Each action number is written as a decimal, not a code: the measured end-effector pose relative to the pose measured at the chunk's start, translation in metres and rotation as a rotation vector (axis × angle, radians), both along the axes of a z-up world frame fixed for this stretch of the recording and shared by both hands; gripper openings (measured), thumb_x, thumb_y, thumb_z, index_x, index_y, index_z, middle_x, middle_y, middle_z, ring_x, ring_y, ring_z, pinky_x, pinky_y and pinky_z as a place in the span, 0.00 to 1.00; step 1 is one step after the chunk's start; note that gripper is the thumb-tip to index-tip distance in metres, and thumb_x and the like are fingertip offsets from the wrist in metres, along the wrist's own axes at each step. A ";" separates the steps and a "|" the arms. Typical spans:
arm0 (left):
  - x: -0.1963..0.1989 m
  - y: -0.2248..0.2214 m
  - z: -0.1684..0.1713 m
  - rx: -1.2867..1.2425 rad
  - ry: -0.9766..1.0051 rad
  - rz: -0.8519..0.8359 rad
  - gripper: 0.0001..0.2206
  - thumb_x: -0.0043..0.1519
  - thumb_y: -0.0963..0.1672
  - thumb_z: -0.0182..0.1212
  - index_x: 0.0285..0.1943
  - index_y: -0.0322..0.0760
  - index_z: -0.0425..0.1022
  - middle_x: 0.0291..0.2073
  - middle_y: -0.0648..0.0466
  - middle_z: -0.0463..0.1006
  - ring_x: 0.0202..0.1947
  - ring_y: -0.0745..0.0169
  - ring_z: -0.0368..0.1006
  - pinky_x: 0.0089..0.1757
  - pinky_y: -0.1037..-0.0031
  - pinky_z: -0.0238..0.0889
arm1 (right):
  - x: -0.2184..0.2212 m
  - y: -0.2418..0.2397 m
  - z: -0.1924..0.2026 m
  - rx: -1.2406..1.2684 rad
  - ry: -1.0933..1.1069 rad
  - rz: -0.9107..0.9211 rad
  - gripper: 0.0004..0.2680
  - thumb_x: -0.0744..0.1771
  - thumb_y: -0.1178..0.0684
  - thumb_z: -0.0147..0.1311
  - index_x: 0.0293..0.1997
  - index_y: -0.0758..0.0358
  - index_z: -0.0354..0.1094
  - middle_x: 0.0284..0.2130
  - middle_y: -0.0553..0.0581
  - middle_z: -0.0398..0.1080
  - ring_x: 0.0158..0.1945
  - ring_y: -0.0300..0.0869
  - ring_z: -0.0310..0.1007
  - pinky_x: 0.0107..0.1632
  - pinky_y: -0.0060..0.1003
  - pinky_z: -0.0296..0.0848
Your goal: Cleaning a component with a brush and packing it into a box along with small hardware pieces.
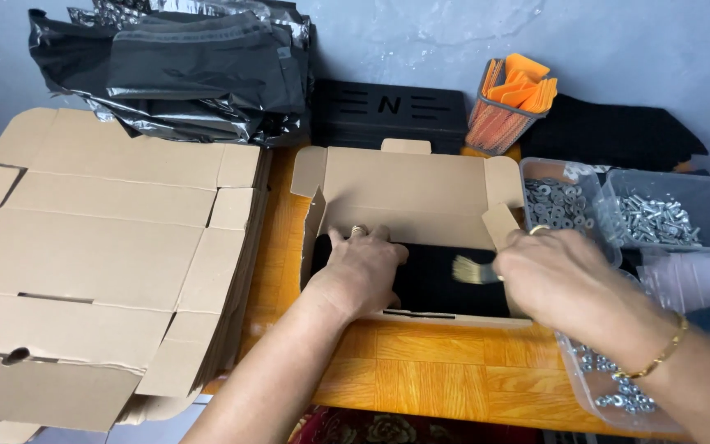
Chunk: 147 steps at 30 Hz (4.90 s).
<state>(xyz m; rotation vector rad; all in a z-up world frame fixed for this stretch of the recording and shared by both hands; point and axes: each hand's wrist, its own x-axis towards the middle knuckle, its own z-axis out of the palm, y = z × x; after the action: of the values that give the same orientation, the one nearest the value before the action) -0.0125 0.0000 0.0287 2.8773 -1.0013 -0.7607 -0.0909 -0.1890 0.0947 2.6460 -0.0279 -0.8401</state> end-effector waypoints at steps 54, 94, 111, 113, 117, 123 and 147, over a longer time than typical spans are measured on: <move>0.045 0.044 -0.069 -0.301 -0.317 0.017 0.14 0.59 0.36 0.43 0.41 0.31 0.79 0.44 0.37 0.69 0.27 0.43 0.76 0.24 0.59 0.70 | 0.027 0.071 -0.025 0.473 -0.153 0.162 0.15 0.70 0.58 0.39 0.59 0.47 0.69 0.37 0.57 0.66 0.40 0.61 0.78 0.47 0.58 0.76; 0.014 0.012 -0.040 0.006 -0.424 0.043 0.22 0.56 0.42 0.61 0.62 0.45 0.73 0.61 0.43 0.67 0.68 0.31 0.57 0.65 0.47 0.51 | -0.014 0.029 0.029 0.009 -0.139 -0.093 0.19 0.67 0.63 0.44 0.61 0.39 0.64 0.67 0.47 0.58 0.37 0.35 0.89 0.27 0.28 0.89; 0.006 0.013 -0.006 0.006 -0.053 0.007 0.21 0.57 0.42 0.66 0.61 0.45 0.74 0.54 0.50 0.72 0.54 0.46 0.70 0.54 0.58 0.67 | -0.007 0.026 0.020 0.167 -0.171 0.027 0.21 0.69 0.68 0.39 0.67 0.45 0.60 0.33 0.45 0.66 0.26 0.37 0.72 0.24 0.33 0.74; 0.006 0.013 -0.003 0.016 -0.041 0.009 0.20 0.57 0.42 0.65 0.60 0.46 0.76 0.54 0.50 0.72 0.55 0.45 0.70 0.54 0.57 0.67 | -0.003 0.023 -0.002 0.231 -0.147 0.051 0.21 0.69 0.69 0.40 0.68 0.48 0.60 0.34 0.49 0.65 0.25 0.40 0.72 0.26 0.35 0.76; 0.012 0.016 -0.013 0.001 -0.060 0.002 0.18 0.57 0.42 0.62 0.58 0.50 0.79 0.53 0.50 0.72 0.54 0.43 0.69 0.53 0.55 0.67 | 0.004 0.013 0.016 -0.021 0.028 -0.152 0.10 0.67 0.65 0.38 0.44 0.58 0.67 0.30 0.46 0.71 0.29 0.35 0.75 0.32 0.29 0.77; 0.008 0.013 -0.015 -0.012 -0.119 0.002 0.18 0.56 0.41 0.61 0.56 0.48 0.80 0.56 0.50 0.67 0.59 0.40 0.63 0.67 0.42 0.47 | 0.001 -0.001 0.031 -0.065 -0.106 -0.140 0.18 0.66 0.64 0.41 0.51 0.37 0.72 0.38 0.42 0.70 0.40 0.36 0.80 0.46 0.35 0.80; 0.009 0.015 -0.007 0.026 -0.066 -0.002 0.19 0.56 0.41 0.61 0.57 0.48 0.78 0.53 0.50 0.71 0.53 0.43 0.71 0.52 0.54 0.68 | -0.018 0.002 -0.016 0.091 -0.115 -0.137 0.10 0.71 0.67 0.36 0.46 0.59 0.66 0.30 0.49 0.67 0.22 0.31 0.68 0.21 0.22 0.73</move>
<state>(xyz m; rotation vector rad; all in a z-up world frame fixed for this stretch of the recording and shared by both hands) -0.0035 0.0150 0.0212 2.9424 -1.0076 -0.6889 -0.1088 -0.1871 0.0787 2.8015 -0.2076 -0.7466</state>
